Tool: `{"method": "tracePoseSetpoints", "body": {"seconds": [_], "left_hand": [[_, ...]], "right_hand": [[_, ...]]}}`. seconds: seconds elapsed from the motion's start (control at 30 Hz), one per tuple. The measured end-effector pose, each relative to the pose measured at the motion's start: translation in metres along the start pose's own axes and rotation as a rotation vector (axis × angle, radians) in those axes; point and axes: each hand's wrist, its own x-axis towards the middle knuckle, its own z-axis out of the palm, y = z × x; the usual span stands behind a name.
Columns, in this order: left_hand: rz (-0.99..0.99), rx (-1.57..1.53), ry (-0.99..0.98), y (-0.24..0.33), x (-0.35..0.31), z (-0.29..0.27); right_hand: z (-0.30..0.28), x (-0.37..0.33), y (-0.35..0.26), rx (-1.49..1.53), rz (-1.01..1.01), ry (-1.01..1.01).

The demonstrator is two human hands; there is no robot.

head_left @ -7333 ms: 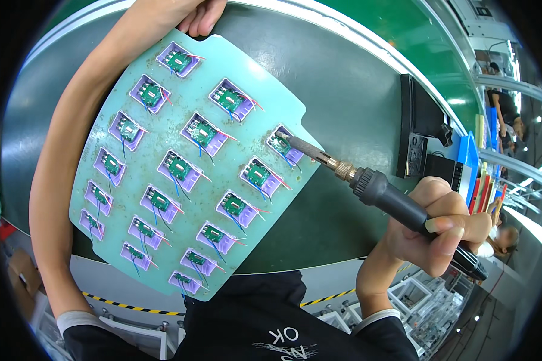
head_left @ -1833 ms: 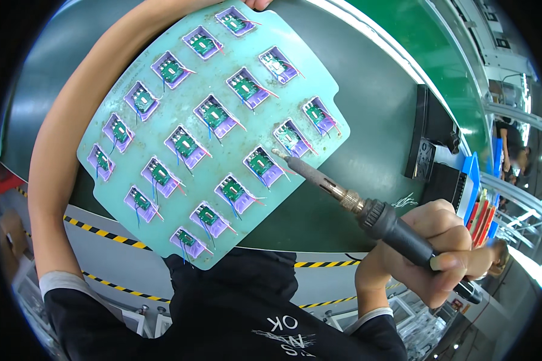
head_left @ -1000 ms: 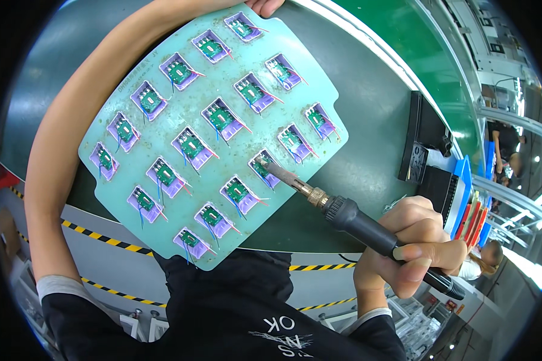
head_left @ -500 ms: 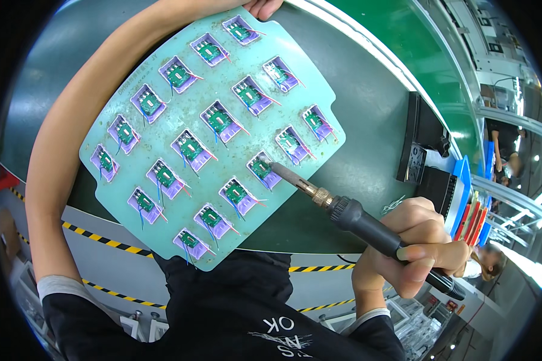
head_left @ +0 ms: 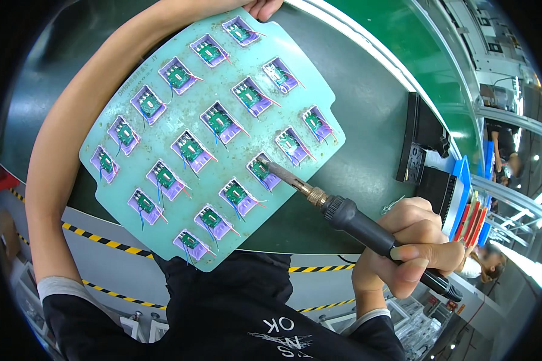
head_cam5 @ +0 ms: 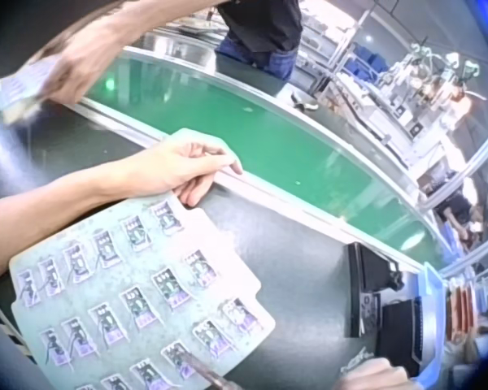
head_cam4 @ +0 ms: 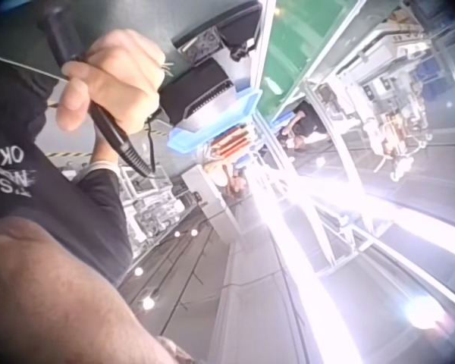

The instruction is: Soldering electronic components onto a printed circuit board.

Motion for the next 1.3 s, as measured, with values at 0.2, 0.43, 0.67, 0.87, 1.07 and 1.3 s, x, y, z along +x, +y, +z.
{"method": "tracePoseSetpoints", "body": {"seconds": [0.2, 0.43, 0.67, 0.87, 1.07, 1.3], "left_hand": [[0.009, -0.003, -0.003, -0.001, 0.005, 0.005], [-0.012, -0.007, 0.006, 0.001, -0.001, 0.0], [0.026, 0.025, 0.009, 0.004, 0.001, 0.001], [0.043, 0.023, 0.013, 0.004, -0.005, 0.001], [0.008, 0.007, 0.015, 0.0, -0.008, -0.002], [0.026, 0.006, -0.003, 0.001, -0.01, -0.002]], "right_hand": [[-0.004, -0.002, 0.001, -0.051, -0.034, 0.017], [-0.002, 0.006, -0.002, 0.051, -0.088, 0.276], [-0.005, 0.006, -0.007, 0.118, -0.108, 0.209], [0.006, -0.001, -0.013, 0.148, -0.175, -0.015], [0.024, -0.008, -0.021, 0.14, -0.096, -0.015], [0.029, -0.008, -0.029, -0.079, -0.001, 0.014]]}}
